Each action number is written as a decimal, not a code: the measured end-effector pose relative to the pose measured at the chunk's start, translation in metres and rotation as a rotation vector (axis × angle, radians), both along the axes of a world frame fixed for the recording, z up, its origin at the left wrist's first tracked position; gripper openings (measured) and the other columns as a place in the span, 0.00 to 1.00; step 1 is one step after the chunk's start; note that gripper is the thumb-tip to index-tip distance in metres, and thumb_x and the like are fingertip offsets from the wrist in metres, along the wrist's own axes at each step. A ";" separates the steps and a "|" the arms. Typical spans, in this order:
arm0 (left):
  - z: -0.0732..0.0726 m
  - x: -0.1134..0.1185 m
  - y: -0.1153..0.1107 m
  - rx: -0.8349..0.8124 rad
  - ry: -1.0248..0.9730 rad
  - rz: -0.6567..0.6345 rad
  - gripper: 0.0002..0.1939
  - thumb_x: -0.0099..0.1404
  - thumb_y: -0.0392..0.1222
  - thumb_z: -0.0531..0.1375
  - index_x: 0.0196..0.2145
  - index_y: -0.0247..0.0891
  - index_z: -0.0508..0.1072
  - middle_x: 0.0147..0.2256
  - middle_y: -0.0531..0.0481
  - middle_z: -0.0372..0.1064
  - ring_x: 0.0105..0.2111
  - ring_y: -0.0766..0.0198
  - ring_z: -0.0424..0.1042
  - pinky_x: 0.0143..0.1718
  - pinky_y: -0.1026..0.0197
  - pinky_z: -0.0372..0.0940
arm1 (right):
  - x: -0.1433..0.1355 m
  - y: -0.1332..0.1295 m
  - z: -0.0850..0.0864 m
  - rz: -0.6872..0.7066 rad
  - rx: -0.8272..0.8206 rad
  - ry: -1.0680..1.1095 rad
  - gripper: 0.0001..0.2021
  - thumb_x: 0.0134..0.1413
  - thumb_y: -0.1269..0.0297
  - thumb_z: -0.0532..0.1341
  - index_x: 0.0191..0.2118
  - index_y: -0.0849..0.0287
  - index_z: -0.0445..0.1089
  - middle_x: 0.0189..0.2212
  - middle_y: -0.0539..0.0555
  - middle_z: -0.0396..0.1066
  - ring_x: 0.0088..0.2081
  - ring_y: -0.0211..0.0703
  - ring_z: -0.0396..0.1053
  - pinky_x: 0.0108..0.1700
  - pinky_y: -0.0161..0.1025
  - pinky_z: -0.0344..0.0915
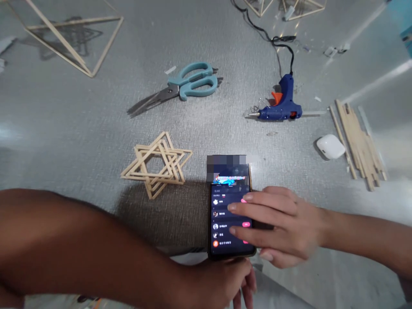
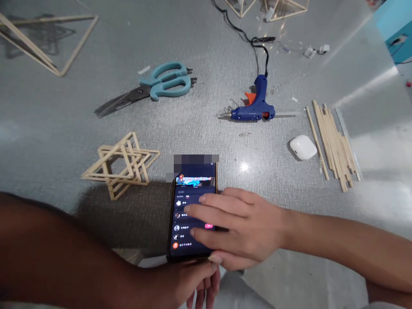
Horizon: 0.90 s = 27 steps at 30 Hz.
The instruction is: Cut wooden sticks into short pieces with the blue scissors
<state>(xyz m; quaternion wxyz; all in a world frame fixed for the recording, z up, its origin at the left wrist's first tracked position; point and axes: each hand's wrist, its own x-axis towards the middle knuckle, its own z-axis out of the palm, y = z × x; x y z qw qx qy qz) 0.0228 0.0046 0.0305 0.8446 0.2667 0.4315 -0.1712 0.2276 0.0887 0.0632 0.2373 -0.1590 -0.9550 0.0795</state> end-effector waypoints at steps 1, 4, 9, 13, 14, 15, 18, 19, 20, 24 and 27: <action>0.002 0.001 0.002 -0.005 0.010 0.002 0.16 0.69 0.40 0.45 0.26 0.40 0.66 0.23 0.51 0.69 0.21 0.64 0.63 0.29 0.59 0.55 | 0.000 0.000 0.000 -0.034 -0.002 -0.004 0.22 0.78 0.57 0.48 0.57 0.56 0.78 0.61 0.58 0.75 0.66 0.50 0.64 0.61 0.46 0.65; 0.005 0.005 0.006 -0.031 0.055 0.004 0.16 0.67 0.36 0.45 0.24 0.40 0.65 0.24 0.51 0.69 0.20 0.65 0.62 0.29 0.59 0.55 | -0.002 -0.002 -0.002 -0.209 -0.014 0.005 0.20 0.77 0.61 0.50 0.58 0.57 0.77 0.63 0.60 0.72 0.66 0.55 0.63 0.61 0.50 0.65; 0.003 0.010 0.004 -0.048 0.089 -0.010 0.17 0.65 0.35 0.43 0.22 0.41 0.64 0.21 0.52 0.67 0.18 0.65 0.59 0.28 0.60 0.54 | -0.002 -0.001 -0.002 -0.261 -0.012 -0.022 0.21 0.77 0.62 0.48 0.60 0.59 0.75 0.64 0.62 0.69 0.66 0.57 0.63 0.61 0.53 0.66; 0.005 0.008 0.004 -0.034 0.067 0.003 0.18 0.67 0.36 0.43 0.23 0.41 0.65 0.22 0.53 0.67 0.19 0.65 0.60 0.29 0.60 0.54 | 0.000 0.000 0.000 -0.103 -0.002 0.001 0.25 0.80 0.57 0.43 0.61 0.55 0.76 0.64 0.59 0.72 0.67 0.53 0.62 0.62 0.49 0.64; 0.006 0.007 0.004 -0.030 0.063 0.002 0.18 0.68 0.36 0.43 0.23 0.41 0.65 0.22 0.54 0.67 0.20 0.65 0.60 0.29 0.60 0.54 | 0.000 0.000 0.000 -0.035 0.005 0.000 0.25 0.80 0.56 0.43 0.59 0.54 0.77 0.63 0.58 0.73 0.67 0.51 0.63 0.62 0.47 0.64; 0.007 0.007 0.005 -0.028 0.059 0.002 0.18 0.68 0.36 0.43 0.23 0.41 0.65 0.22 0.54 0.67 0.20 0.65 0.61 0.29 0.60 0.54 | 0.000 0.000 0.000 0.013 0.011 -0.004 0.25 0.80 0.56 0.44 0.57 0.53 0.78 0.62 0.57 0.75 0.66 0.49 0.64 0.62 0.45 0.64; 0.008 0.006 0.007 -0.033 0.056 0.000 0.19 0.68 0.35 0.42 0.23 0.41 0.64 0.22 0.54 0.67 0.20 0.65 0.60 0.29 0.60 0.54 | -0.001 -0.001 -0.002 -0.050 -0.001 -0.007 0.22 0.78 0.57 0.48 0.56 0.55 0.79 0.62 0.57 0.75 0.66 0.51 0.64 0.62 0.46 0.63; 0.008 0.006 0.006 -0.037 0.054 0.002 0.19 0.68 0.35 0.42 0.23 0.41 0.64 0.22 0.54 0.67 0.20 0.65 0.60 0.29 0.60 0.54 | -0.001 -0.001 -0.003 -0.117 -0.011 -0.006 0.21 0.78 0.58 0.49 0.57 0.55 0.78 0.62 0.58 0.74 0.67 0.52 0.63 0.62 0.48 0.63; 0.007 0.006 0.006 -0.039 0.051 0.002 0.19 0.67 0.34 0.43 0.23 0.41 0.64 0.22 0.53 0.67 0.19 0.65 0.60 0.28 0.60 0.54 | -0.002 -0.002 -0.003 -0.178 -0.019 -0.005 0.20 0.77 0.58 0.50 0.59 0.56 0.77 0.63 0.59 0.73 0.67 0.54 0.62 0.62 0.50 0.64; 0.003 0.007 0.002 -0.038 0.058 -0.005 0.19 0.67 0.34 0.42 0.22 0.41 0.64 0.21 0.53 0.67 0.18 0.64 0.59 0.27 0.59 0.52 | -0.002 -0.003 -0.005 -0.270 -0.024 -0.012 0.21 0.77 0.61 0.49 0.59 0.57 0.76 0.63 0.61 0.70 0.67 0.56 0.62 0.62 0.52 0.65; 0.001 0.008 0.001 -0.032 0.061 -0.005 0.18 0.67 0.35 0.43 0.23 0.41 0.64 0.22 0.53 0.67 0.19 0.63 0.60 0.28 0.59 0.53 | 0.000 -0.002 -0.005 -0.210 -0.023 0.006 0.24 0.79 0.58 0.46 0.62 0.58 0.76 0.65 0.62 0.69 0.67 0.57 0.63 0.62 0.53 0.66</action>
